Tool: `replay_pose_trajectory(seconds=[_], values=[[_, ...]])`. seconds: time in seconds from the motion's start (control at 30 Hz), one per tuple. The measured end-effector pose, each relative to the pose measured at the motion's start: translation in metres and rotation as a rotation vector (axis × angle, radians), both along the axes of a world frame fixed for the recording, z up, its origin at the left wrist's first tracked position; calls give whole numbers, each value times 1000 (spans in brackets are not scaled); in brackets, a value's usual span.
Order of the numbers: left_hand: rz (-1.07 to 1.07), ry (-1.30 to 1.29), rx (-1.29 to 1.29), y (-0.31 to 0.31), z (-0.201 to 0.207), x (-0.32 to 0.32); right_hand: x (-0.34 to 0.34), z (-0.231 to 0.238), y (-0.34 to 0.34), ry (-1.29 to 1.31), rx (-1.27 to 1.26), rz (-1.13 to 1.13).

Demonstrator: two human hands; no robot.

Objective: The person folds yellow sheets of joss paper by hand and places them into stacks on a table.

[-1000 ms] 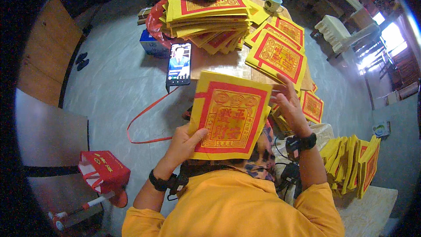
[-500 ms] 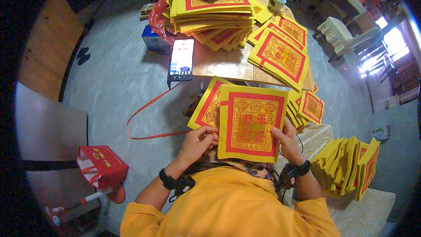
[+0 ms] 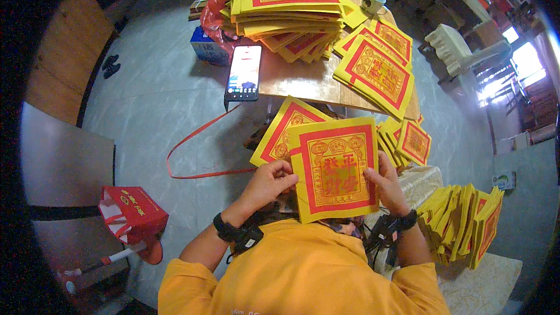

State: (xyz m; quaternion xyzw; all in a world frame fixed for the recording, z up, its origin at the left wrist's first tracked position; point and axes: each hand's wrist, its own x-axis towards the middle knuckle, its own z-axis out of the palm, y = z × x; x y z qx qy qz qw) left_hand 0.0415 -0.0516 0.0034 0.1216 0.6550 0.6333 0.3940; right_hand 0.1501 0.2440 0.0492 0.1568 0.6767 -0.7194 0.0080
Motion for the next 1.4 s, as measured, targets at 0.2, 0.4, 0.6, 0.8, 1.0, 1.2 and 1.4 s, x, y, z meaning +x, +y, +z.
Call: replay_pose_trajectory(seconds=[0.2,0.4,0.6,0.8,1.0,1.2,1.4], values=[[136,-120,-22,-12,27,-19,-64,-24,45,-122,277,384],[258,-7,44,-28,14,-20,-143,36,-11,73,646,695],[227,270,-232,-43,1,-18,-131,30,-16,414,1006,433],[275,6,-111,-42,12,-26,-87,-8,25,245,1015,324],[149,293,-459,-31,16,-42,-84,-6,23,67,844,242],[184,702,-411,-24,-16,-60,-81,-18,9,222,899,197],[184,594,-316,-5,-30,-67,-64,-33,11,230,899,82]])
